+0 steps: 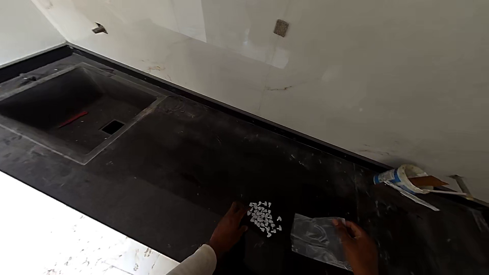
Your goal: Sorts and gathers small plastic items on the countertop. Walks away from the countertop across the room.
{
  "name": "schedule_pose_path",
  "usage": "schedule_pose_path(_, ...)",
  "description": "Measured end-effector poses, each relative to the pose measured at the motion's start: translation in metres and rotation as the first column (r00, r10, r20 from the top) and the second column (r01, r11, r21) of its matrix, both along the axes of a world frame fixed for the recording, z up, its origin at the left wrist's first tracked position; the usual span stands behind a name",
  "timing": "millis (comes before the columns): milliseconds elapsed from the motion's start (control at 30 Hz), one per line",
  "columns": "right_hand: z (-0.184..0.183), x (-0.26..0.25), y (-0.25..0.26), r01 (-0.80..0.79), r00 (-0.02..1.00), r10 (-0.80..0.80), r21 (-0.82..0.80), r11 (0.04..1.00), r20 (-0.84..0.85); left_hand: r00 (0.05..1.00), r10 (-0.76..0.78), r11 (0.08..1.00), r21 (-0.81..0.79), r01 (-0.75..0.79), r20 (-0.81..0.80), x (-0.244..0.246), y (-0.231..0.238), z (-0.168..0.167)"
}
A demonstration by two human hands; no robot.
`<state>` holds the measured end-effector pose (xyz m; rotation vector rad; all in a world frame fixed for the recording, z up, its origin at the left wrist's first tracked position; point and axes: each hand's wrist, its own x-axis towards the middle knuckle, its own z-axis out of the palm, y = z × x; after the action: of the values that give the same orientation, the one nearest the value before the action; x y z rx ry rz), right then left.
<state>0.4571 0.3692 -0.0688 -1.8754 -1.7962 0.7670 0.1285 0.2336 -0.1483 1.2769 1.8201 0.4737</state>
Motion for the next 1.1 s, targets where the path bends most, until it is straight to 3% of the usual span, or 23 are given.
schedule_pose_path(133, -0.061, 0.08, 0.001, 0.18, 0.98, -0.166, -0.131, 0.975, 0.109, 0.959, -0.241, 0.964, -0.153, 0.218, -0.149, 0.004, 0.036, 0.002)
schedule_pose_path(233, -0.071, 0.083, -0.02, 0.265, 0.925, -0.263, 0.031, 0.964, 0.275, 0.926, -0.307, 0.946, -0.18, 0.27, -0.22, -0.003, 0.046, -0.002)
schedule_pose_path(300, -0.059, 0.054, -0.038, 0.213, 0.943, -0.252, 0.188, 0.959, 0.216, 0.926, -0.292, 0.95, -0.185, 0.252, -0.238, -0.01, 0.044, -0.003)
schedule_pose_path(333, -0.054, 0.033, -0.048, 0.145, 0.972, -0.175, 0.187, 0.972, 0.154, 0.931, -0.271, 0.955, -0.19, 0.229, -0.242, -0.014, 0.044, -0.001)
schedule_pose_path(467, -0.071, -0.054, -0.068, -0.223, 0.974, 0.216, -0.115, 0.968, -0.065, 0.953, -0.191, 0.958, -0.256, 0.129, -0.236, -0.025, 0.044, 0.016)
schedule_pose_path(667, -0.101, -0.136, -0.074, -0.26, 0.963, 0.268, -0.183, 0.948, 0.02, 0.946, -0.179, 0.932, -0.356, 0.075, -0.271, -0.034, 0.039, 0.021)
schedule_pose_path(867, -0.098, -0.154, -0.064, -0.314, 0.935, 0.341, -0.228, 0.922, 0.094, 0.977, -0.039, 0.984, -0.177, 0.001, -0.212, -0.046, 0.019, 0.006)
schedule_pose_path(1100, -0.099, -0.14, -0.056, -0.309, 0.941, 0.317, -0.083, 0.947, 0.117, 0.974, 0.169, 0.986, 0.032, -0.166, -0.154, -0.032, -0.006, -0.001)
